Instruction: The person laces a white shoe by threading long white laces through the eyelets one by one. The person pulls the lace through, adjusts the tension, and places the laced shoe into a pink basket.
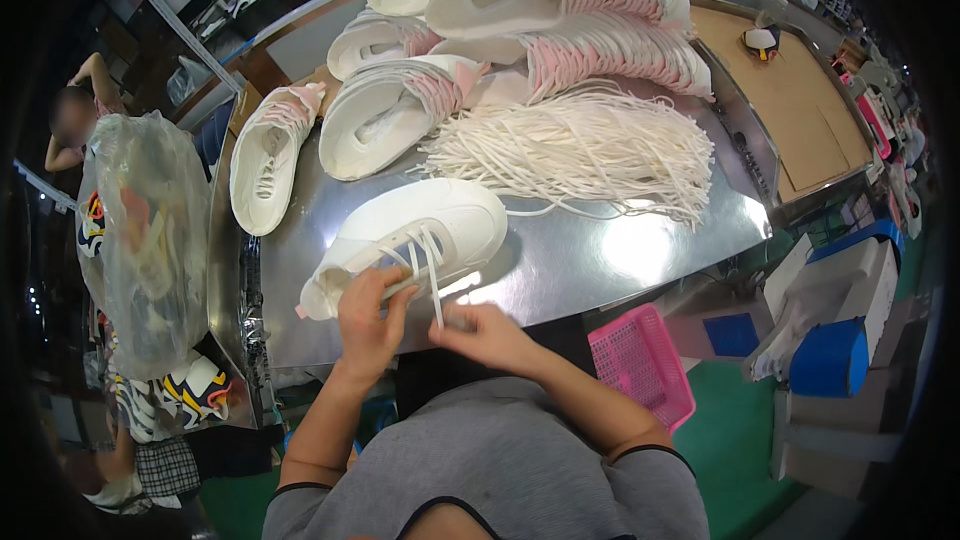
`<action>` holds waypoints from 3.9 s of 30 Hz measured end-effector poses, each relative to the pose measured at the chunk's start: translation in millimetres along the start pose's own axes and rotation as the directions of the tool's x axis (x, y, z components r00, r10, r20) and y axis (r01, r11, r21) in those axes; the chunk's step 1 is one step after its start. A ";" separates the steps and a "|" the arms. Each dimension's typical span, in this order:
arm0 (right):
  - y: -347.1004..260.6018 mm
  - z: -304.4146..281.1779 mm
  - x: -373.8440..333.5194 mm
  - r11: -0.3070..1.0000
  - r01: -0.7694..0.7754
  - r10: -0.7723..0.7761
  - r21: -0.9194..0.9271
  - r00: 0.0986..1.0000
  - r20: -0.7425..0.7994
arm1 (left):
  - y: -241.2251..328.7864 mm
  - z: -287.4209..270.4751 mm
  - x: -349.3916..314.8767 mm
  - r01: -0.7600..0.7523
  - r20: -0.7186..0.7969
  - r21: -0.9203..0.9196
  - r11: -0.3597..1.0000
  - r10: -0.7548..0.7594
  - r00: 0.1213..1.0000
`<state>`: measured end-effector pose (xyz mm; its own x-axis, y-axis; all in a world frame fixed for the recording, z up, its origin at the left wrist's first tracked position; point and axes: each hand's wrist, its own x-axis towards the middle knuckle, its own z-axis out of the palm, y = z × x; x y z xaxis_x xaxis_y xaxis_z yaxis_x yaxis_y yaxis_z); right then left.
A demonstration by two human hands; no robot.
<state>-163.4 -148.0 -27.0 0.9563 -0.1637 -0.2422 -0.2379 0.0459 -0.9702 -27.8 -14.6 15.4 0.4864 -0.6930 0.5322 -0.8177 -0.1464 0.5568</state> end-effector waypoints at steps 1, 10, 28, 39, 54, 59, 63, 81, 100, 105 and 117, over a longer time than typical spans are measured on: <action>17.7 4.8 -10.5 0.999 -0.003 -0.003 0.051 0.992 0.125 | -1.0 1.6 3.2 0.013 -0.028 -0.006 1.000 -0.013 1.000; 12.7 -18.6 45.0 0.886 0.345 -0.443 -0.311 0.826 -0.347 | -35.5 22.3 -11.2 0.177 0.317 0.058 0.982 -0.186 0.930; 26.8 -27.2 49.9 0.525 0.495 -0.761 -0.692 0.637 -0.121 | -40.6 21.1 1.2 0.465 0.534 -0.172 0.869 -0.314 0.785; 22.3 -9.2 25.3 0.863 0.268 -0.444 -0.428 0.806 -0.391 | -33.8 34.1 -5.9 0.269 0.335 0.128 0.955 -0.297 0.894; 33.4 -11.0 0.0 0.966 0.060 -0.146 -0.251 0.930 -0.338 | -38.4 34.9 -8.3 0.179 0.360 -0.006 0.984 -0.164 0.919; 28.6 12.0 21.9 0.962 -0.010 -0.116 -0.272 0.889 -0.444 | -30.1 34.8 -22.0 0.077 0.349 -0.085 0.993 -0.043 0.936; 37.5 6.5 21.0 0.926 0.021 -0.165 -0.376 0.921 -0.353 | -30.5 32.2 -23.2 0.007 0.286 0.022 1.000 -0.013 0.958; -15.8 -19.0 49.1 0.605 0.093 -0.163 -0.791 0.987 -0.009 | -33.8 28.4 -33.9 -0.321 0.150 0.229 0.919 0.292 0.945; 1.3 -37.7 52.3 0.986 0.129 -0.108 0.104 0.976 -0.188 | -15.8 7.7 -19.5 0.137 0.320 0.076 0.988 -0.154 0.935; -2.4 -26.5 78.2 0.989 0.151 -0.147 0.004 0.970 -0.196 | -21.6 5.0 -5.5 0.677 0.401 0.023 0.736 -0.627 0.668; -3.2 -13.9 65.1 0.977 0.130 -0.168 -0.170 0.958 -0.233 | -38.5 35.3 -29.6 0.467 0.065 0.026 0.884 -0.468 0.881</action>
<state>-102.7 -172.4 -39.8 0.9165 -0.3937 -0.0700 -0.1368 -0.1440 -0.9801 -21.6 -13.3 -44.3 0.7913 -0.5881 0.1673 -0.5036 -0.4717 0.7238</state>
